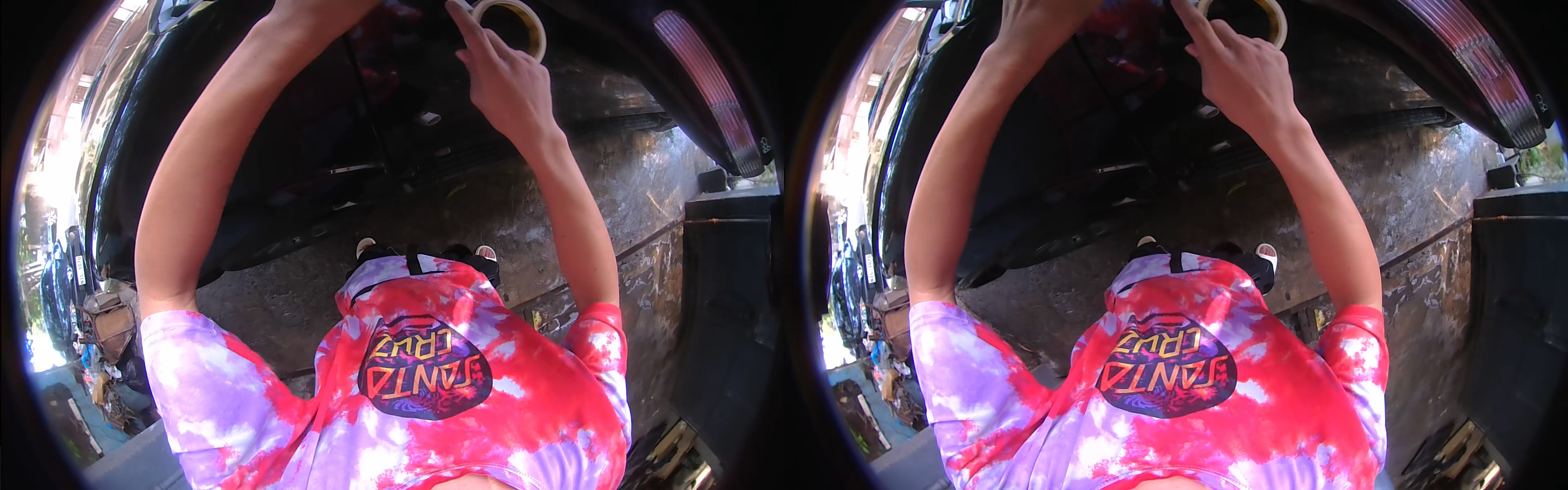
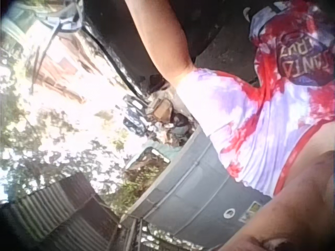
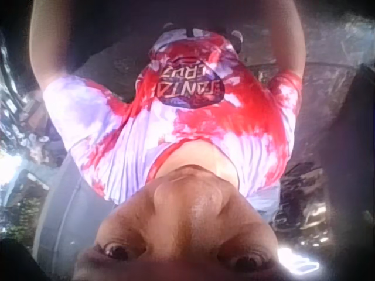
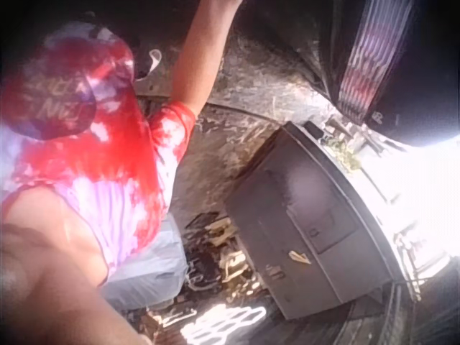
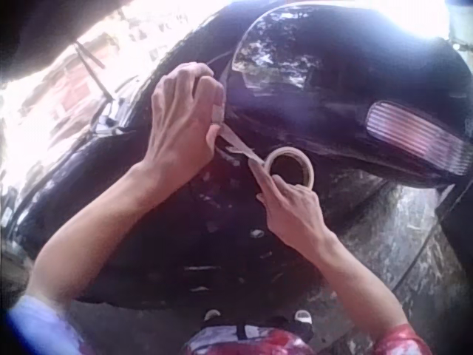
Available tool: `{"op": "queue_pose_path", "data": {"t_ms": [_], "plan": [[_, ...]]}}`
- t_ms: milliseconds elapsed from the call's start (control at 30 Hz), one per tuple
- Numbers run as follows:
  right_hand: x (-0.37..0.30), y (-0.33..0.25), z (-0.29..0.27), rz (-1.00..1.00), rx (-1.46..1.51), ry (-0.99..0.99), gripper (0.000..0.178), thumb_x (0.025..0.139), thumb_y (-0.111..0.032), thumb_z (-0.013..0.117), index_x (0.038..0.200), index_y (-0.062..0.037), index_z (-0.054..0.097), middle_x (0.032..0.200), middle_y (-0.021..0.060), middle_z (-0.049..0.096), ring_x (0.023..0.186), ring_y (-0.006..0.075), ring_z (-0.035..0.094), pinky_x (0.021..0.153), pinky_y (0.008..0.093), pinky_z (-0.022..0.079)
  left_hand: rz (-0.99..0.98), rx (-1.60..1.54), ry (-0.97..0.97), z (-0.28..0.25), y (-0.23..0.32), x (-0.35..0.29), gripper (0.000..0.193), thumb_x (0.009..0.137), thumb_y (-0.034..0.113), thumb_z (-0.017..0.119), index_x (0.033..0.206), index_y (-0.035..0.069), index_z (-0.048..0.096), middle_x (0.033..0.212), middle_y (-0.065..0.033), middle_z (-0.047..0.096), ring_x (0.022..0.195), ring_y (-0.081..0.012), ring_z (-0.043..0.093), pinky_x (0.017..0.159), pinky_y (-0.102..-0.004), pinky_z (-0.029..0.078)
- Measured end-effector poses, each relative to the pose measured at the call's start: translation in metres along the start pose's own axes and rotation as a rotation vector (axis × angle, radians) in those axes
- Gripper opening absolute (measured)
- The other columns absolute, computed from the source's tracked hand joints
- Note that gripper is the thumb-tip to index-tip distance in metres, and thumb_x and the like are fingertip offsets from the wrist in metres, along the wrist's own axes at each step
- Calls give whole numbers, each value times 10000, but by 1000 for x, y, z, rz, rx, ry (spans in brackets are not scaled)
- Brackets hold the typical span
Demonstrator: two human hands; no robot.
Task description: The person applies a strip of white tape along the upper edge of a black car door and window frame. They smooth the tape with their fingers, tear off sections, and continue applying it along the door's perimeter.
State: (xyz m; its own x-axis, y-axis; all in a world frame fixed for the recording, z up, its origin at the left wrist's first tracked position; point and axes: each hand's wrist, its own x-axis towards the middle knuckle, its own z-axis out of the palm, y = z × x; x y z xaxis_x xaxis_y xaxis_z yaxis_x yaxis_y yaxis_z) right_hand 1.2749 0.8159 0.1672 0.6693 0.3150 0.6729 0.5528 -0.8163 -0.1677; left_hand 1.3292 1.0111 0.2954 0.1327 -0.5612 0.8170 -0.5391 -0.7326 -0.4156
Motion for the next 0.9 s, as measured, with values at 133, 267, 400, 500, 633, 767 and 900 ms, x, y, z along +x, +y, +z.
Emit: {"op": "queue_pose_path", "data": {"t_ms": [133, 267, 400, 500, 633, 767, 900], "plan": [[6, 5, 2, -10, -62, 51, 648, 922, -149, 662, 1535, -139, 453, 867, 98, 614, 698, 315, 674, 613, 454, 537, -48, 42, 18, -2, -3, -2, 520, 695, -4, 797, 1125, 76, 515, 1294, -153, 470, 1264, -373, 447, 1061, -495, 372], [6, 8, 4, -8, -31, 140, 614, 915, -131, 660, 1507, -142, 498, 871, 92, 618, 700, 310, 673, 612, 446, 536, -109, 14, -26, -3, 0, -1, 554, 679, -16, 813, 1131, 79, 508, 1310, -153, 468, 1284, -375, 443, 1053, -489, 385], [1, 6, 0, -21, 20, 138, 614, 908, -126, 664, 1500, -139, 503, 898, 98, 637, 712, 321, 674, 621, 446, 545, -115, 0, -29, -5, 2, -1, 456, 675, -8, 813, 1037, 97, 556, 1299, -137, 481, 1269, -360, 453, 1029, -469, 402], [-10, 1, 18, -15, -8, 168, 642, 944, -138, 673, 1532, -294, 469, 992, 40, 703, 753, 288, 709, 629, 397, 562, 40, 75, -41, -10, -1, -3, 276, 699, 38, 793, 920, 107, 643, 1221, -91, 531, 1206, -317, 493, 982, -432, 420], [-13, -9, 29, 31, -11, 180, 625, 957, -139, 665, 1534, -285, 472, 968, 28, 693, 704, 283, 698, 613, 382, 551, 177, -35, -211, -13, -7, 1, 112, 749, 124, 739, 859, 138, 760, 1059, -12, 598, 1063, -233, 558, 887, -388, 440], [-14, -20, 32, 86, -27, 167, 625, 955, -129, 668, 1534, -258, 470, 939, 29, 679, 678, 265, 686, 596, 355, 535, 304, -13, -344, -18, -11, 13, 187, 759, 146, 720, 930, 170, 792, 984, 7, 615, 962, -202, 583, 824, -385, 447], [-12, -22, 29, 130, -18, 171, 610, 925, -136, 678, 1504, -212, 502, 931, 55, 674, 705, 292, 686, 632, 395, 546, 286, 1, -395, -19, -9, 16, 174, 737, 132, 733, 903, 160, 776, 978, -12, 618, 943, -214, 595, 803, -393, 451]]}}
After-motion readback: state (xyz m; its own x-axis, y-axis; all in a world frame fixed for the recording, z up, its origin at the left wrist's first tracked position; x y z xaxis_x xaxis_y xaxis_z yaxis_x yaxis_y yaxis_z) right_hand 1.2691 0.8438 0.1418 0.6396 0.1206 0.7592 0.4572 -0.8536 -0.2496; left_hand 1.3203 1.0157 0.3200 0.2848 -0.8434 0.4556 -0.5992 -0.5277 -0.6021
